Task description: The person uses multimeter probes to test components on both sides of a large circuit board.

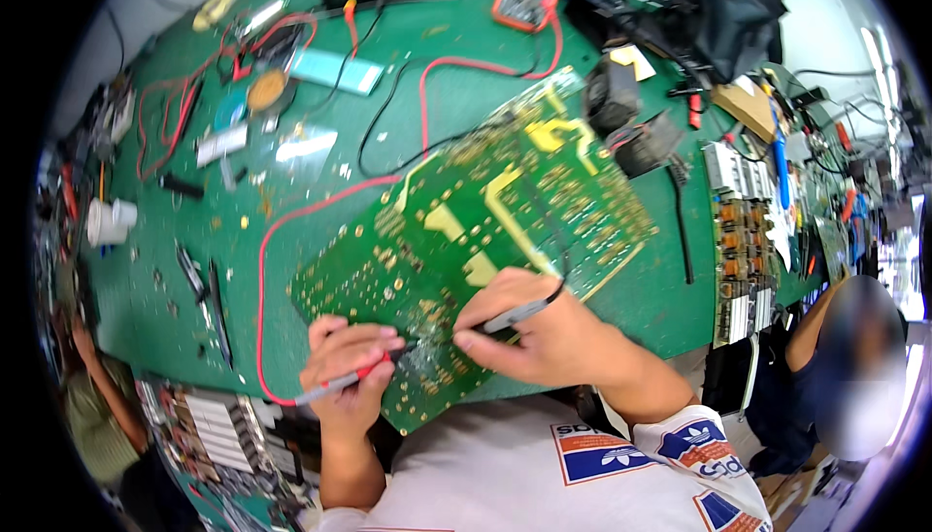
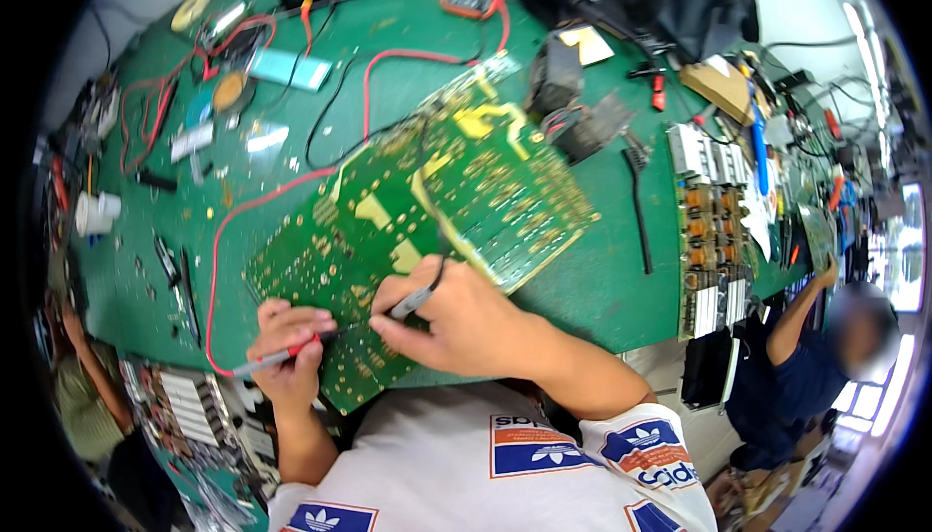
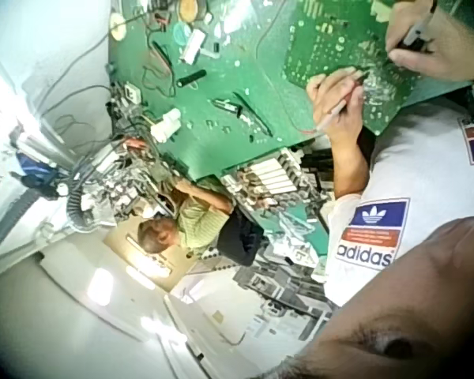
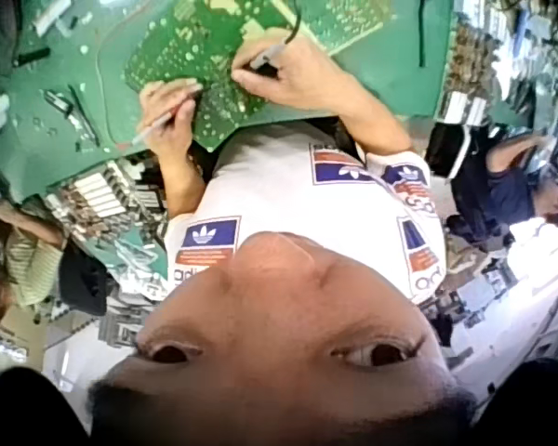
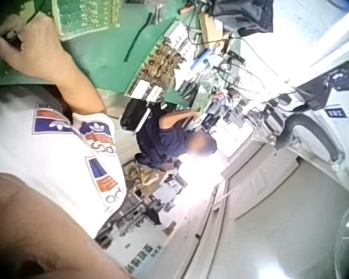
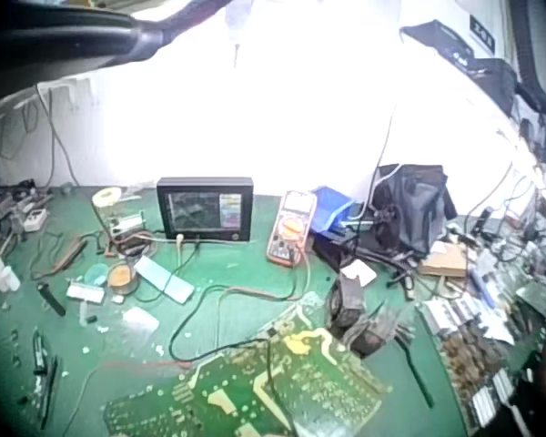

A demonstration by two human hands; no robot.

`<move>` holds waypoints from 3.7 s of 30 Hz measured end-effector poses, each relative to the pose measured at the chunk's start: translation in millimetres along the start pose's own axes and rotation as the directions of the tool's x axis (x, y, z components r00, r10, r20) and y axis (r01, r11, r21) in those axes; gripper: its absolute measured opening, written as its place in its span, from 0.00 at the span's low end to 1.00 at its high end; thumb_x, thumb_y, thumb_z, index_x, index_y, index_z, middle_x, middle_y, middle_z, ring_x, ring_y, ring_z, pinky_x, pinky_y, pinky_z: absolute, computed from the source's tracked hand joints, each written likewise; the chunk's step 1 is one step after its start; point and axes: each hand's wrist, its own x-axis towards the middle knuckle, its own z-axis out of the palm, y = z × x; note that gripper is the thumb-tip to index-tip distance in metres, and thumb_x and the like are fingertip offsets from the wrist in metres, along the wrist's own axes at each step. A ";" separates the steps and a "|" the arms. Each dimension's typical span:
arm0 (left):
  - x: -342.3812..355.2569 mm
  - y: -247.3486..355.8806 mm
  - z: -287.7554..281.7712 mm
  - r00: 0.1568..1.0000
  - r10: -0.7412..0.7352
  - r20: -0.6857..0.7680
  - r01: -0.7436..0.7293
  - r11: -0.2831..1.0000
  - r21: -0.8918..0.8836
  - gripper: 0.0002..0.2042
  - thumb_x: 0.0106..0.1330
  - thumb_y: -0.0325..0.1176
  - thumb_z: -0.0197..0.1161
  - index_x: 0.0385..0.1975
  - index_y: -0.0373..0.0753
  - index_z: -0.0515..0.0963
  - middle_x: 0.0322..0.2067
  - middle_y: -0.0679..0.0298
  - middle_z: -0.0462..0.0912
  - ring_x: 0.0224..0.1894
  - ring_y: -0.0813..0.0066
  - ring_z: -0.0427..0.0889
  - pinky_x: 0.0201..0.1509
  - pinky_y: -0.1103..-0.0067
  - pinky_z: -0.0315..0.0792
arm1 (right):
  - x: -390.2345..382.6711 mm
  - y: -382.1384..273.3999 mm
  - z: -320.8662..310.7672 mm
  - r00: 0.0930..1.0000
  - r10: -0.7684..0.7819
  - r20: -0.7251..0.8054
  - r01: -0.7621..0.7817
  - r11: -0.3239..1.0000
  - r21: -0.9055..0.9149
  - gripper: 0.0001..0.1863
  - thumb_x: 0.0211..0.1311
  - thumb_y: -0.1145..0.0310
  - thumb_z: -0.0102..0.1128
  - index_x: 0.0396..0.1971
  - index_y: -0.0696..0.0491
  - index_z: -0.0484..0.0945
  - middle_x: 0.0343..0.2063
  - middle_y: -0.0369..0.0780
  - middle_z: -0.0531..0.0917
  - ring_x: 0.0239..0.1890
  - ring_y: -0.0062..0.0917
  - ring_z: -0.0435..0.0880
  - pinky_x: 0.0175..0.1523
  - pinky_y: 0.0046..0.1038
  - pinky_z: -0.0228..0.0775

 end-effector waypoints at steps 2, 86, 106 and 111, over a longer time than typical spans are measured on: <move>2.5 4.0 1.7 1.000 -0.007 0.005 0.006 1.000 0.023 0.06 0.62 0.30 0.68 0.36 0.44 0.78 0.30 0.61 0.89 0.39 0.65 0.88 0.57 0.67 0.65 | 1.7 -1.3 -3.1 0.999 -0.052 -0.006 0.052 0.999 0.000 0.04 0.57 0.71 0.67 0.29 0.54 0.80 0.19 0.42 0.79 0.23 0.39 0.77 0.32 0.37 0.67; 17.3 1.0 7.3 0.990 -0.081 -0.119 0.085 0.996 0.025 0.07 0.63 0.23 0.64 0.39 0.38 0.77 0.32 0.57 0.87 0.34 0.65 0.85 0.45 0.70 0.72 | 11.3 2.0 9.1 0.985 -0.146 -0.091 0.141 0.988 -0.058 0.12 0.48 0.78 0.74 0.33 0.54 0.81 0.31 0.40 0.86 0.32 0.33 0.85 0.37 0.31 0.72; 10.4 1.3 8.5 0.982 -0.143 -0.126 0.141 0.990 -0.026 0.05 0.70 0.25 0.60 0.40 0.32 0.73 0.37 0.51 0.83 0.39 0.70 0.82 0.47 0.75 0.76 | 1.6 6.5 11.4 0.982 -0.139 -0.126 0.132 0.989 -0.063 0.08 0.54 0.73 0.70 0.31 0.55 0.78 0.19 0.43 0.79 0.23 0.40 0.80 0.28 0.36 0.69; 6.2 0.7 13.2 0.980 -0.098 -0.175 0.100 0.995 -0.001 0.06 0.68 0.24 0.61 0.40 0.33 0.73 0.36 0.51 0.83 0.37 0.68 0.83 0.45 0.76 0.76 | -0.3 8.4 12.6 0.980 -0.148 -0.135 0.138 0.987 -0.081 0.08 0.56 0.73 0.69 0.32 0.56 0.79 0.22 0.45 0.81 0.24 0.39 0.81 0.30 0.35 0.71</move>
